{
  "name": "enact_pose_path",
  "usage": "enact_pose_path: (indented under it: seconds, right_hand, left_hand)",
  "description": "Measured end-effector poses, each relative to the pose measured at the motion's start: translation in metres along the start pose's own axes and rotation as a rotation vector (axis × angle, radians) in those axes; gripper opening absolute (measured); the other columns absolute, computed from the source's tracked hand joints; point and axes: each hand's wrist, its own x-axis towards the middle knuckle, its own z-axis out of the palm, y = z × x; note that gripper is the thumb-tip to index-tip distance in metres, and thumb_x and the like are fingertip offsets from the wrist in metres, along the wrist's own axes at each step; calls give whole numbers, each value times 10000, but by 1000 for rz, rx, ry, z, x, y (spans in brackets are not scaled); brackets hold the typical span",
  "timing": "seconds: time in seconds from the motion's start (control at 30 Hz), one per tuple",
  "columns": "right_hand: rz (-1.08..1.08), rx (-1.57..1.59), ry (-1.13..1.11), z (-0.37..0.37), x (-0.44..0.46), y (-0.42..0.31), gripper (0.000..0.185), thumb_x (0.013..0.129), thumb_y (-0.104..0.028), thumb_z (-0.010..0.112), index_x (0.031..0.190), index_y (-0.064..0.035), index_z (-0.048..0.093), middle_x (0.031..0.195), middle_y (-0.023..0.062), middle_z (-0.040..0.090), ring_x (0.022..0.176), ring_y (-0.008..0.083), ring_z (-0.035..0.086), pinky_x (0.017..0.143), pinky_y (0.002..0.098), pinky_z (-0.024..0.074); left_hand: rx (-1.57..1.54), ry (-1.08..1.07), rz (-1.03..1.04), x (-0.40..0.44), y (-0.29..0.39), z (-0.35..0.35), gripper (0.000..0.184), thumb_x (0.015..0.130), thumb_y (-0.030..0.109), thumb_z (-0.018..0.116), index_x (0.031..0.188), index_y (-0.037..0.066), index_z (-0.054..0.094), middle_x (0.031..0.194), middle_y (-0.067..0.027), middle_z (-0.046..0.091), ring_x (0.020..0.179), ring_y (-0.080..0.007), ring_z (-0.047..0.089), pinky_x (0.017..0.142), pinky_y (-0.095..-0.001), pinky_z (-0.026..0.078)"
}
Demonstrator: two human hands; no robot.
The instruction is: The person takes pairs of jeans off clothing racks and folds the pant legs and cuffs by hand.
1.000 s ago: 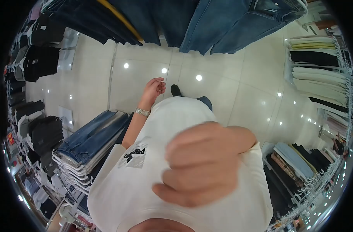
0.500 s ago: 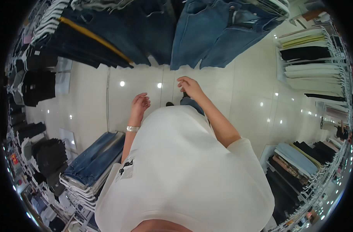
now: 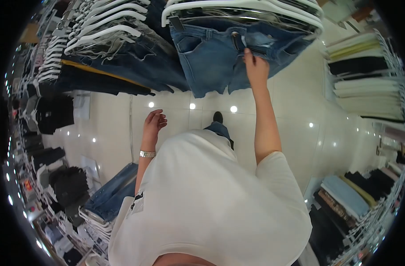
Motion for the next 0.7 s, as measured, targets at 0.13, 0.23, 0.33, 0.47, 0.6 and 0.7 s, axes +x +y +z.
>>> enact_pose_path:
  seconds: [0.13,0.23,0.33,0.47,0.6,0.7]
  right_hand:
    - [101,43,106,-2,5,0,513,984,-448,557,856,18,731,717,127,704,655,193,659,657,325,497]
    - [158,188,221,18,-1,-1,468,1006,-389,530,835,11,702,700,117,689,642,192,654,629,316,483]
    - [84,227,82,46,-25,-5,419,1023,-323,508,805,1,659,678,107,663,622,179,642,605,307,472]
    - [62,155,-423,96,-79,-4,375,1030,-283,492,815,-4,621,698,112,658,630,190,641,612,330,484]
    - [165,168,-713,141,-129,-22,356,1022,-299,505,915,5,655,775,130,693,700,218,679,662,338,520]
    - [195,220,-723,178,-141,-32,345,1019,-302,513,984,2,671,887,122,711,782,197,697,691,318,540]
  left_hand:
    - [43,54,-13,2,3,2,269,1010,224,530,1190,35,599,951,-59,649,843,-151,650,766,-288,550]
    - [24,98,-24,0,-1,-7,269,1010,227,532,1190,40,600,954,-64,652,840,-153,650,766,-290,549]
    - [-6,110,-26,5,-6,-19,267,1010,223,526,1192,41,597,961,-65,654,842,-153,651,770,-293,549]
    - [-54,80,0,20,-10,-37,262,1012,218,519,1193,43,594,972,-66,655,846,-153,651,776,-295,547]
    - [-78,70,7,31,-11,-63,257,1014,220,514,1186,45,592,982,-65,656,855,-154,650,785,-294,544]
    - [-123,62,-20,40,-13,-93,250,1014,214,506,1179,46,592,974,-61,652,853,-156,649,789,-297,544]
